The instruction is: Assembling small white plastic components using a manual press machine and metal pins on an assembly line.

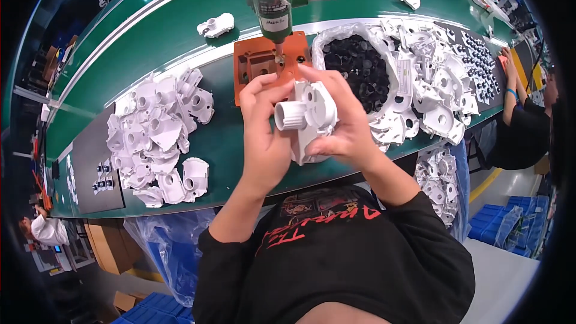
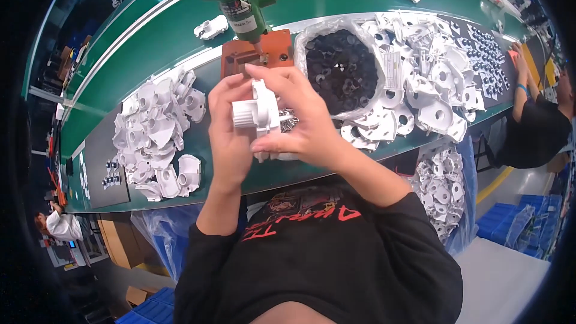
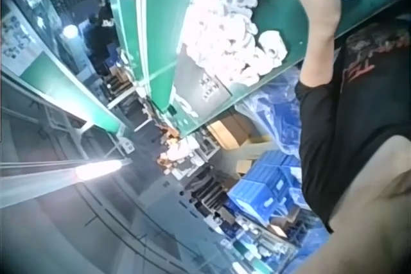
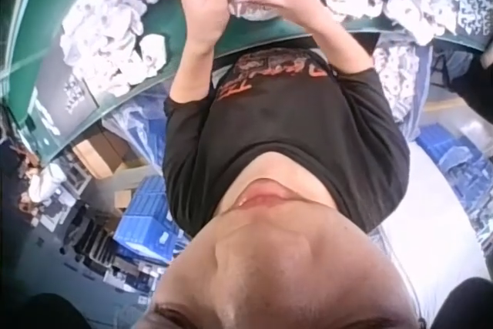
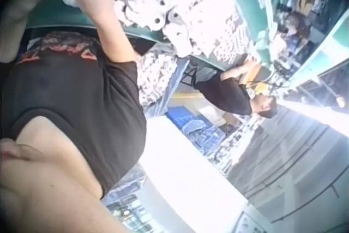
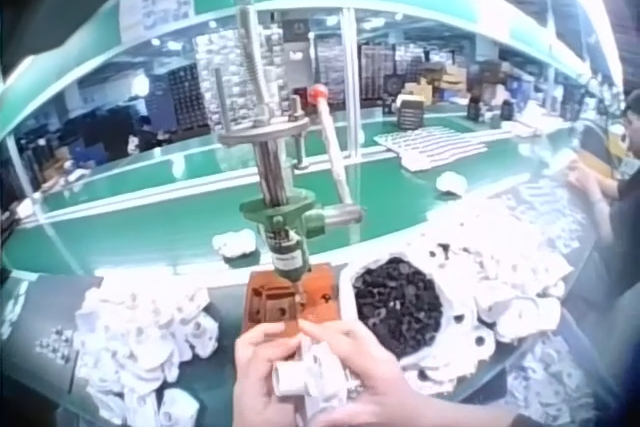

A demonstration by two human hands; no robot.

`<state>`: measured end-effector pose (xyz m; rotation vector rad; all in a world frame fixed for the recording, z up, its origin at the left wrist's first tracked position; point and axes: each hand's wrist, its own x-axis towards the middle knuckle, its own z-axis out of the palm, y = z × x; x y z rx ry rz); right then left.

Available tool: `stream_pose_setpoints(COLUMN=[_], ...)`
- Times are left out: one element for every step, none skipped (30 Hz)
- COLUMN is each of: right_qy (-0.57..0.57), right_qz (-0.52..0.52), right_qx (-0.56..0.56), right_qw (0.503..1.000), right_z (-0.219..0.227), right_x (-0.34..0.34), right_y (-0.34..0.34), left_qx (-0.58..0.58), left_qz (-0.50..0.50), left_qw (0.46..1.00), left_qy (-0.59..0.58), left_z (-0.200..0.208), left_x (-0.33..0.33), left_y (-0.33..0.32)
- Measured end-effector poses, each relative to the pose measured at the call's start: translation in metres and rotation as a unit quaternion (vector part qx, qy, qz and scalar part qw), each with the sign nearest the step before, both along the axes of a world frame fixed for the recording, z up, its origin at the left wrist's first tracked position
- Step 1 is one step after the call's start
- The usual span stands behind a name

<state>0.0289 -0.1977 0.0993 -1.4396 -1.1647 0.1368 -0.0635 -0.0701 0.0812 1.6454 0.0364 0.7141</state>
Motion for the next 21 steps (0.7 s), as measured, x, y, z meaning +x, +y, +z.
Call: stream_pose_setpoints(right_qy=[0.001, 0.022, 0.043, 0.050, 0.051, 0.108, 0.164, 0.164, 0.146, 0.128, 0.127, 0.168, 0.207, 0.214, 0.213, 0.211, 0.208, 0.211, 0.211, 0.241, 0.271], right_qz=[-0.002, -0.027, -0.053, -0.058, -0.063, -0.038, -0.014, -0.018, -0.047, -0.075, -0.081, -0.052, -0.022, 0.019, 0.016, 0.039, 0.064, 0.066, 0.065, 0.055, 0.044], right_qx=[0.001, 0.002, 0.003, 0.005, 0.005, -0.001, -0.006, -0.005, -0.013, -0.021, -0.022, 0.019, 0.059, 0.051, 0.051, 0.049, 0.048, 0.027, 0.028, 0.011, -0.006], right_qw=[1.000, 0.999, 0.998, 0.997, 0.997, 0.993, 0.986, 0.986, 0.988, 0.989, 0.988, 0.984, 0.976, 0.975, 0.976, 0.976, 0.975, 0.975, 0.975, 0.969, 0.962], right_z=[-0.003, -0.006, -0.011, -0.018, -0.020, -0.021, -0.023, -0.024, -0.025, -0.025, -0.025, -0.024, -0.024, -0.026, -0.026, -0.026, -0.027, -0.029, -0.028, -0.027, -0.026], right_x=[-0.005, -0.010, -0.014, -0.015, -0.015, -0.016, -0.015, -0.013, -0.008, -0.004, -0.003, -0.002, -0.001, 0.000, 0.003, 0.006, 0.010, 0.015, 0.018, 0.019, 0.020], right_y=[0.002, 0.003, 0.004, 0.004, 0.004, 0.004, 0.003, 0.003, 0.003, 0.003, 0.004, 0.006, 0.008, 0.008, 0.006, 0.003, 0.001, -0.004, -0.010, -0.017, -0.021], left_qx=[0.122, 0.099, 0.099, 0.047, -0.005, 0.021, 0.021, -0.059, -0.138, -0.060, -0.029, 0.001, 0.031, 0.016, 0.001, 0.078, 0.078, 0.138, 0.197, 0.184, 0.183], left_qz=[0.073, 0.095, 0.092, 0.063, 0.031, 0.034, 0.029, 0.017, 0.004, -0.001, -0.007, 0.010, 0.027, 0.036, 0.046, 0.050, 0.049, 0.038, 0.026, 0.037, 0.037], left_qw=[0.990, 0.990, 0.991, 0.997, 0.997, 0.997, 0.997, 0.997, 0.990, 0.998, 0.997, 0.998, 0.998, 0.999, 0.999, 0.995, 0.995, 0.989, 0.979, 0.981, 0.981], left_qy=[0.005, -0.015, -0.014, 0.028, 0.069, 0.061, 0.062, 0.036, 0.010, -0.034, -0.070, -0.061, -0.054, -0.030, -0.006, 0.024, 0.024, 0.040, 0.055, 0.058, 0.057], left_z=[-0.004, -0.012, -0.015, -0.014, -0.012, -0.001, -0.002, -0.002, -0.003, -0.014, -0.012, -0.009, -0.008, -0.010, -0.013, -0.015, -0.011, -0.004, 0.000, 0.000, 0.000], left_x=[0.000, 0.005, 0.004, 0.002, 0.001, 0.002, 0.001, -0.002, -0.004, -0.006, -0.006, -0.006, -0.005, -0.004, -0.003, -0.003, -0.002, -0.002, 0.000, 0.002, 0.002], left_y=[-0.002, -0.006, -0.007, -0.009, -0.012, -0.017, -0.019, -0.021, -0.024, -0.019, -0.023, -0.026, -0.028, -0.026, -0.020, -0.012, -0.008, -0.005, -0.003, -0.006, -0.005])
